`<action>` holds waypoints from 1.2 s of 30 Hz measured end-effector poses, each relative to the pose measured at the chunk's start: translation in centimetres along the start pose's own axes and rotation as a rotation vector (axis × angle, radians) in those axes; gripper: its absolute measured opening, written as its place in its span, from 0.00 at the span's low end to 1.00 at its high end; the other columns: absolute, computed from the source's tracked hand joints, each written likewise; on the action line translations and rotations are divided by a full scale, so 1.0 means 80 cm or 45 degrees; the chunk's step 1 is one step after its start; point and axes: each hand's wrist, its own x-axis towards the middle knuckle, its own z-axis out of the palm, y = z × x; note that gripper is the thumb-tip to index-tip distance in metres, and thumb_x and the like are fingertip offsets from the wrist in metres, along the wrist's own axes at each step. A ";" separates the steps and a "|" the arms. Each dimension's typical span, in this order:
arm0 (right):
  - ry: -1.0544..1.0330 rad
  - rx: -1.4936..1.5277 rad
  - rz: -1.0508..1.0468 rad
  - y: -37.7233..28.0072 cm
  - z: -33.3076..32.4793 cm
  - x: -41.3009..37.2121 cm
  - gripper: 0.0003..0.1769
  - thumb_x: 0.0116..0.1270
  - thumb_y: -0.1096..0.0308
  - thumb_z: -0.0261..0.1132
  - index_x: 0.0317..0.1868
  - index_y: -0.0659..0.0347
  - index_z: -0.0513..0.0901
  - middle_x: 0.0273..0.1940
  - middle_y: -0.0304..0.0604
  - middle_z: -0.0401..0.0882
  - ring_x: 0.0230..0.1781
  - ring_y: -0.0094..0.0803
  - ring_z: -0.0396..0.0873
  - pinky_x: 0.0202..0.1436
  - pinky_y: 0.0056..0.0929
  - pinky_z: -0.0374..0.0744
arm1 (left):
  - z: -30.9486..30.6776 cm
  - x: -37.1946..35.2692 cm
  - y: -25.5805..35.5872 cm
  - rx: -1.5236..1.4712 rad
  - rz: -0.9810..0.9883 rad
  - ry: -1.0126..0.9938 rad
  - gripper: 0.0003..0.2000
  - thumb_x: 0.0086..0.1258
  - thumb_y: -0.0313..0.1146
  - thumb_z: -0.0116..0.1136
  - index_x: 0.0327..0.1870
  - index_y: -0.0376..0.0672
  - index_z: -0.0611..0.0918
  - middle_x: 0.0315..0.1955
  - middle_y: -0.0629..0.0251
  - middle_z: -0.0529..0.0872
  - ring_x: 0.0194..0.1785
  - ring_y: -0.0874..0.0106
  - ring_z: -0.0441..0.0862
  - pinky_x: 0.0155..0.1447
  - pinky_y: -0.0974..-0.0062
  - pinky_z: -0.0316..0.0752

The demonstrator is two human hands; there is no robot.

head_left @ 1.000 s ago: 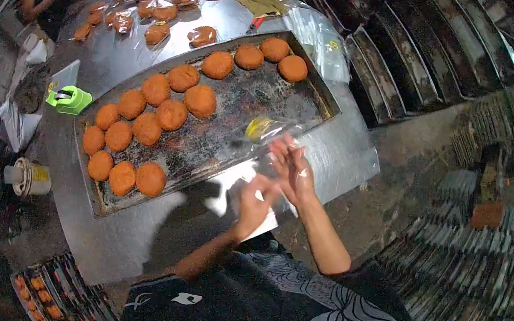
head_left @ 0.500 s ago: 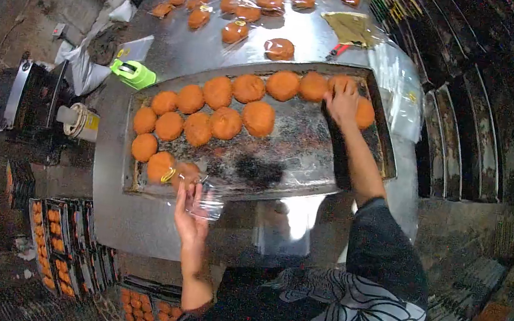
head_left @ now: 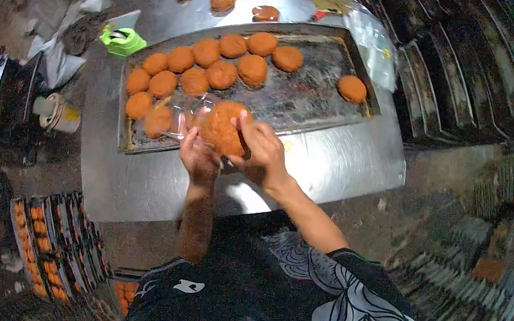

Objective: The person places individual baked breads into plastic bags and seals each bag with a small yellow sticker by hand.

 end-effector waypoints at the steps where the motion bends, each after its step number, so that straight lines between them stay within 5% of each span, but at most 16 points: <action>1: 0.006 0.064 0.137 -0.018 -0.001 -0.008 0.37 0.40 0.71 0.64 0.57 0.62 0.65 0.44 0.50 0.74 0.41 0.45 0.74 0.43 0.34 0.73 | 0.003 -0.012 0.007 -0.073 -0.167 -0.101 0.24 0.63 0.37 0.37 0.60 0.42 0.52 0.52 0.53 0.67 0.55 0.61 0.67 0.58 0.64 0.63; 8: 0.139 -0.124 0.282 -0.043 0.034 -0.027 0.48 0.39 0.65 0.69 0.61 0.68 0.54 0.41 0.51 0.74 0.40 0.45 0.74 0.44 0.30 0.73 | -0.014 -0.056 -0.010 -0.461 -0.607 -0.195 0.27 0.58 0.45 0.45 0.56 0.40 0.60 0.51 0.55 0.65 0.54 0.64 0.65 0.56 0.68 0.64; 10: 0.343 -0.204 0.470 -0.052 0.016 -0.049 0.46 0.43 0.62 0.69 0.61 0.64 0.55 0.37 0.46 0.73 0.35 0.44 0.73 0.40 0.31 0.73 | -0.021 -0.067 -0.001 -0.327 -0.858 0.020 0.25 0.60 0.42 0.45 0.56 0.38 0.60 0.48 0.55 0.69 0.51 0.64 0.69 0.52 0.71 0.68; 11: 0.315 -0.162 0.585 -0.050 0.003 -0.050 0.42 0.45 0.59 0.68 0.60 0.60 0.59 0.36 0.44 0.71 0.34 0.42 0.71 0.39 0.31 0.73 | -0.055 -0.073 -0.027 0.480 -0.407 -0.459 0.20 0.60 0.37 0.47 0.52 0.36 0.64 0.42 0.57 0.73 0.44 0.67 0.73 0.47 0.74 0.71; 13: -0.215 0.111 0.944 0.010 -0.016 -0.060 0.14 0.53 0.64 0.62 0.36 0.66 0.78 0.21 0.44 0.74 0.22 0.33 0.73 0.31 0.31 0.73 | -0.052 -0.100 -0.042 0.528 -0.737 -0.403 0.16 0.55 0.29 0.54 0.45 0.35 0.71 0.33 0.63 0.77 0.39 0.71 0.75 0.43 0.78 0.72; 14: 0.247 0.123 0.615 0.055 -0.014 -0.055 0.12 0.56 0.65 0.60 0.23 0.65 0.81 0.10 0.39 0.70 0.11 0.23 0.65 0.18 0.25 0.67 | -0.050 -0.114 -0.049 0.551 -0.900 -0.372 0.14 0.53 0.25 0.58 0.41 0.34 0.74 0.29 0.67 0.79 0.36 0.74 0.76 0.42 0.80 0.72; 18: 0.342 0.165 0.414 0.056 -0.065 0.128 0.12 0.60 0.65 0.55 0.30 0.66 0.77 0.22 0.47 0.75 0.21 0.30 0.73 0.25 0.29 0.71 | -0.054 -0.110 -0.122 1.915 0.002 -1.466 0.19 0.48 0.31 0.62 0.42 0.36 0.73 0.38 0.56 0.76 0.43 0.61 0.73 0.50 0.70 0.67; 19: 0.229 0.247 0.380 0.049 -0.065 0.147 0.11 0.58 0.65 0.56 0.29 0.65 0.78 0.27 0.50 0.77 0.26 0.39 0.77 0.29 0.33 0.73 | -0.096 -0.108 -0.165 1.884 0.401 -1.446 0.21 0.45 0.33 0.62 0.41 0.36 0.73 0.39 0.52 0.73 0.46 0.56 0.68 0.51 0.63 0.64; 22: 0.055 0.055 0.153 0.062 -0.070 0.083 0.12 0.58 0.64 0.57 0.32 0.67 0.77 0.25 0.50 0.78 0.25 0.36 0.77 0.29 0.31 0.73 | -0.094 -0.103 -0.171 2.018 0.255 -1.429 0.18 0.47 0.31 0.60 0.41 0.38 0.73 0.41 0.54 0.72 0.45 0.57 0.68 0.50 0.64 0.65; 24: -0.155 -0.087 0.566 0.103 -0.060 -0.016 0.12 0.56 0.65 0.58 0.34 0.66 0.78 0.28 0.51 0.78 0.28 0.41 0.77 0.32 0.34 0.73 | -0.107 -0.097 -0.175 1.844 0.683 -1.480 0.14 0.48 0.27 0.57 0.38 0.38 0.74 0.36 0.56 0.73 0.44 0.57 0.68 0.46 0.62 0.66; 26: -0.476 0.093 0.644 0.144 -0.045 -0.115 0.13 0.54 0.63 0.60 0.34 0.66 0.77 0.28 0.53 0.77 0.29 0.42 0.77 0.33 0.32 0.74 | -0.110 -0.104 -0.162 1.884 1.055 -1.004 0.16 0.47 0.29 0.60 0.38 0.38 0.73 0.34 0.55 0.73 0.44 0.58 0.68 0.46 0.61 0.66; 27: -0.533 0.128 0.649 0.138 -0.049 -0.136 0.13 0.54 0.63 0.60 0.34 0.66 0.77 0.28 0.53 0.77 0.29 0.42 0.77 0.33 0.32 0.74 | -0.082 -0.118 -0.123 2.220 0.436 -0.695 0.20 0.47 0.33 0.61 0.41 0.37 0.71 0.38 0.53 0.73 0.46 0.57 0.67 0.49 0.60 0.64; 29: -0.520 0.287 1.018 0.122 -0.055 -0.158 0.13 0.54 0.63 0.60 0.35 0.65 0.78 0.28 0.52 0.78 0.29 0.39 0.78 0.34 0.31 0.74 | -0.065 -0.136 -0.077 2.677 0.249 -0.109 0.29 0.46 0.42 0.63 0.48 0.37 0.69 0.46 0.51 0.70 0.52 0.56 0.65 0.54 0.59 0.60; 30: -0.524 0.311 1.019 0.111 -0.056 -0.160 0.11 0.54 0.67 0.61 0.35 0.65 0.78 0.26 0.50 0.78 0.28 0.36 0.78 0.33 0.30 0.74 | -0.078 -0.141 -0.069 2.880 0.749 0.112 0.34 0.45 0.47 0.64 0.52 0.38 0.67 0.50 0.50 0.68 0.55 0.55 0.64 0.56 0.58 0.57; 33: -0.676 0.410 0.782 0.109 -0.028 -0.185 0.16 0.56 0.70 0.61 0.45 0.64 0.72 0.22 0.38 0.74 0.23 0.20 0.68 0.26 0.20 0.70 | -0.151 -0.111 -0.083 2.543 0.570 -0.341 0.38 0.41 0.50 0.65 0.55 0.40 0.65 0.53 0.52 0.66 0.56 0.55 0.62 0.56 0.59 0.56; 36: -0.910 0.236 1.049 0.087 -0.010 -0.169 0.26 0.61 0.58 0.53 0.54 0.66 0.61 0.28 0.56 0.77 0.31 0.48 0.77 0.34 0.40 0.74 | -0.135 -0.104 -0.070 2.506 0.309 -0.390 0.38 0.41 0.48 0.66 0.54 0.41 0.66 0.49 0.54 0.68 0.53 0.56 0.64 0.55 0.60 0.58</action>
